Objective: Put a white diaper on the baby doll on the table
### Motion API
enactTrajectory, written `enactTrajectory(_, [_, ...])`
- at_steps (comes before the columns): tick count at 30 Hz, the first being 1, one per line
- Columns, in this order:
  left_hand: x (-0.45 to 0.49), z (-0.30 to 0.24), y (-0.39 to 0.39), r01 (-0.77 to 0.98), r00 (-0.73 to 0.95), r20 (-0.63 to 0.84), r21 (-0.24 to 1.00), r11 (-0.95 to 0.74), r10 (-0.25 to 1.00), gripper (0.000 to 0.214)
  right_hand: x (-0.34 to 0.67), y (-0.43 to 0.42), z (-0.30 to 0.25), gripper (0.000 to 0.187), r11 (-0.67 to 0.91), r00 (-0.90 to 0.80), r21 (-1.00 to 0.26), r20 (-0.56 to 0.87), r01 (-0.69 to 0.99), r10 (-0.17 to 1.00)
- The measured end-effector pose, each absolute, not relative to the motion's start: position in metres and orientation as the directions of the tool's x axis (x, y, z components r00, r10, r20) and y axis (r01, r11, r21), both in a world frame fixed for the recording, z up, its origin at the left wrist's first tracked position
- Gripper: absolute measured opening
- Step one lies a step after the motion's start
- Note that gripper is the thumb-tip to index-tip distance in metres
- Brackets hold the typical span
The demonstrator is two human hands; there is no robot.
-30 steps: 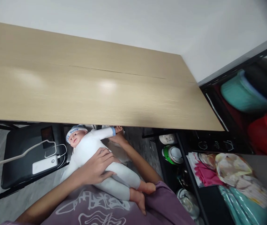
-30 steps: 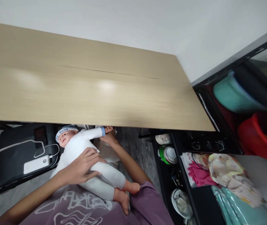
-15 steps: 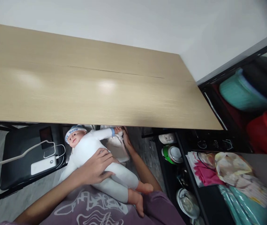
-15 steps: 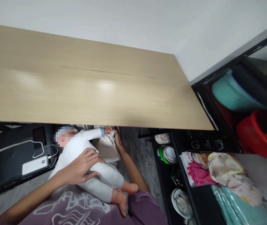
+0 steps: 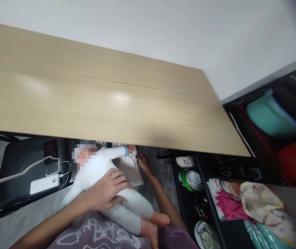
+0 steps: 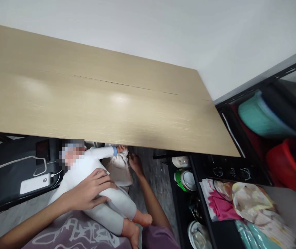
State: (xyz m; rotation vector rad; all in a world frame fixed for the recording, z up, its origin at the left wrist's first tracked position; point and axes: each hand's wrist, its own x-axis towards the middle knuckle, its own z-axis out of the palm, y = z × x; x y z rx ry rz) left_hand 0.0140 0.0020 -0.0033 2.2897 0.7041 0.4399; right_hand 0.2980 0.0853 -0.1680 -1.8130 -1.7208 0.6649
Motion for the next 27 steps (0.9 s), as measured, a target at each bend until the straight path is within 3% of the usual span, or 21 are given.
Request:
enactTrajectory(2, [0.012, -0.002, 0.003, 0.354, 0.800, 0.106, 0.712, -0.606, 0.591, 0.033, 0.307, 0.072, -0.156, 0.050, -0.053, 0.115, -0.682, 0.046, 0.730, 0.992])
enactTrajectory(4, [0.011, -0.002, 0.003, 0.345, 0.806, 0.100, 0.722, -0.599, 0.583, 0.035, 0.306, 0.060, -0.136, 0.040, 0.006, 0.110, -0.677, 0.128, 0.736, 0.986])
enactTrajectory(6, [0.010, -0.002, 0.004, 0.330, 0.813, 0.094, 0.739, -0.588, 0.575, 0.037, 0.296, 0.051, -0.112, 0.027, 0.172, -0.019, -0.650, 0.236, 0.740, 0.972])
enactTrajectory(8, [0.010, 0.000, 0.005, 0.318, 0.819, 0.086, 0.756, -0.573, 0.568, 0.040, 0.278, 0.051, -0.092, 0.026, 0.380, -0.245, -0.598, 0.297, 0.706, 0.923])
enactTrajectory(10, [0.012, 0.003, 0.007, 0.314, 0.822, 0.075, 0.767, -0.559, 0.564, 0.042, 0.256, 0.061, -0.079, 0.042, 0.525, -0.464, -0.561, 0.262, 0.640, 0.846])
enactTrajectory(12, [0.014, 0.007, 0.010, 0.315, 0.821, 0.070, 0.772, -0.553, 0.566, 0.040, 0.234, 0.077, -0.075, 0.057, 0.563, -0.575, -0.545, 0.171, 0.621, 0.800])
enactTrajectory(16, [0.000, 0.000, 0.002, 0.271, 0.785, 0.182, 0.758, -0.593, 0.592, 0.040, 0.204, 0.105, -0.074, 0.046, 0.501, -0.581, -0.512, 0.003, 0.698, 0.814])
enactTrajectory(19, [-0.038, -0.030, -0.029, 0.314, 0.575, 0.365, 0.728, -0.609, 0.732, 0.040, 0.193, 0.109, -0.067, 0.034, 0.541, -0.622, -0.490, -0.003, 0.684, 0.783])
enactTrajectory(21, [-0.071, -0.058, -0.058, 0.507, 0.184, 0.388, 0.749, -0.426, 0.903, 0.033, 0.189, 0.106, -0.060, 0.030, 0.588, -0.656, -0.466, 0.022, 0.661, 0.754])
enactTrajectory(22, [-0.086, -0.071, -0.072, 0.586, 0.008, 0.313, 0.768, -0.258, 0.950, 0.028, 0.186, 0.104, -0.056, 0.029, 0.605, -0.666, -0.453, 0.033, 0.654, 0.745])
enactTrajectory(24, [-0.109, -0.093, -0.094, 0.590, -0.198, 0.023, 0.801, 0.100, 0.980, 0.041, 0.182, 0.102, -0.049, 0.028, 0.633, -0.685, -0.428, 0.043, 0.645, 0.727])
enactTrajectory(27, [-0.122, -0.105, -0.104, 0.469, -0.221, -0.351, 0.780, 0.414, 0.910, 0.067, 0.174, 0.101, -0.035, 0.029, 0.677, -0.721, -0.385, 0.041, 0.628, 0.692])
